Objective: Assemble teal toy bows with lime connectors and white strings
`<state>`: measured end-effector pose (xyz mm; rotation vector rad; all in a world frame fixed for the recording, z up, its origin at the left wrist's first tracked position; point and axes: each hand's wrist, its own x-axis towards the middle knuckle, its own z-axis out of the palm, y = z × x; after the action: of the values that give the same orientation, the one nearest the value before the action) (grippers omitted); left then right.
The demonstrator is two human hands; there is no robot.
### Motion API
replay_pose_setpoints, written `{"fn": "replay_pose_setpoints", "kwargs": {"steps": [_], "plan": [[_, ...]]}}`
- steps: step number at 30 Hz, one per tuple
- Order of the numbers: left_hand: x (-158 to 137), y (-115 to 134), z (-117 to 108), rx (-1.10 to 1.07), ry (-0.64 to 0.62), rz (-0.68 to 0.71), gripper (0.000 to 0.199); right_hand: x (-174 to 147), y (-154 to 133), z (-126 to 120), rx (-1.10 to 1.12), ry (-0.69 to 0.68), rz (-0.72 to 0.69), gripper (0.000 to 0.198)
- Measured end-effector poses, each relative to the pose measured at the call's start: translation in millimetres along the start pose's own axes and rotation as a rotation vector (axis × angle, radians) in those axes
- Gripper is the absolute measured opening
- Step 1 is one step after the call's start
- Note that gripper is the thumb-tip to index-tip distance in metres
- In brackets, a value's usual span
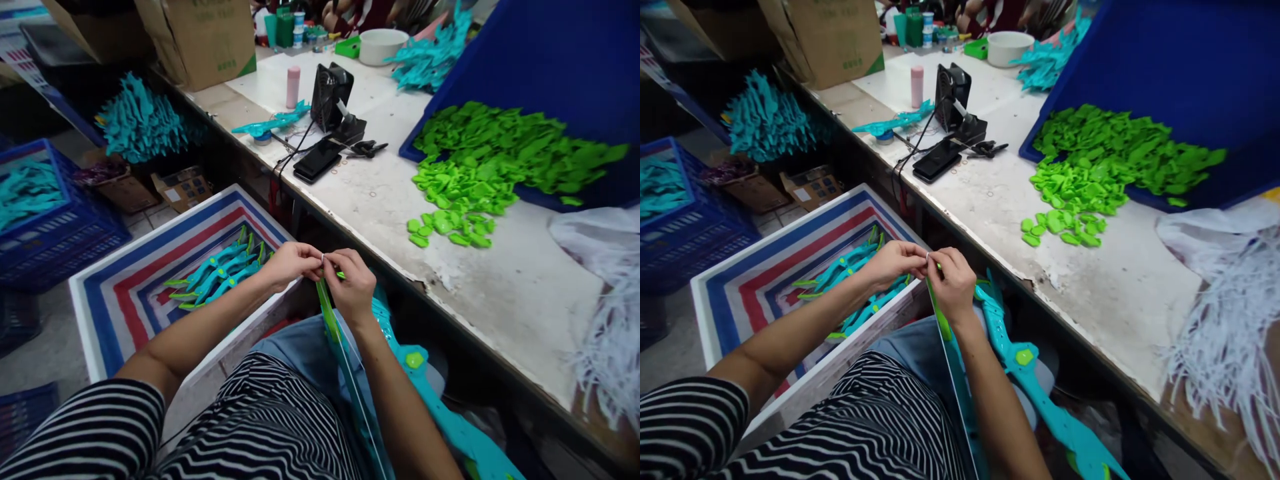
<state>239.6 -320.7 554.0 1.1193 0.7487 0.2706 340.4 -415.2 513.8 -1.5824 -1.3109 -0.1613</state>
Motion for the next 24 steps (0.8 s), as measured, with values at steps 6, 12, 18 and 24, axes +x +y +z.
{"fn": "replay_pose_setpoints", "kwargs": {"steps": [6,12,18,24], "plan": [[4,-6,3,0.269,0.060,0.174,0.007,-7,3,-2,0.167,0.058,0.176,0.012],[1,-8,-4,0.393,0.001,0.199,0.011,-20,3,-5,0.194,0.002,0.201,0.012],[-2,-14,-14,0.552,-0.049,0.228,0.018,-32,6,1,-0.079,-0.048,-0.046,0.016],[-12,-25,-13,0.683,0.058,0.288,0.020,-42,5,11,-0.245,-0.028,0.013,0.020]]}}
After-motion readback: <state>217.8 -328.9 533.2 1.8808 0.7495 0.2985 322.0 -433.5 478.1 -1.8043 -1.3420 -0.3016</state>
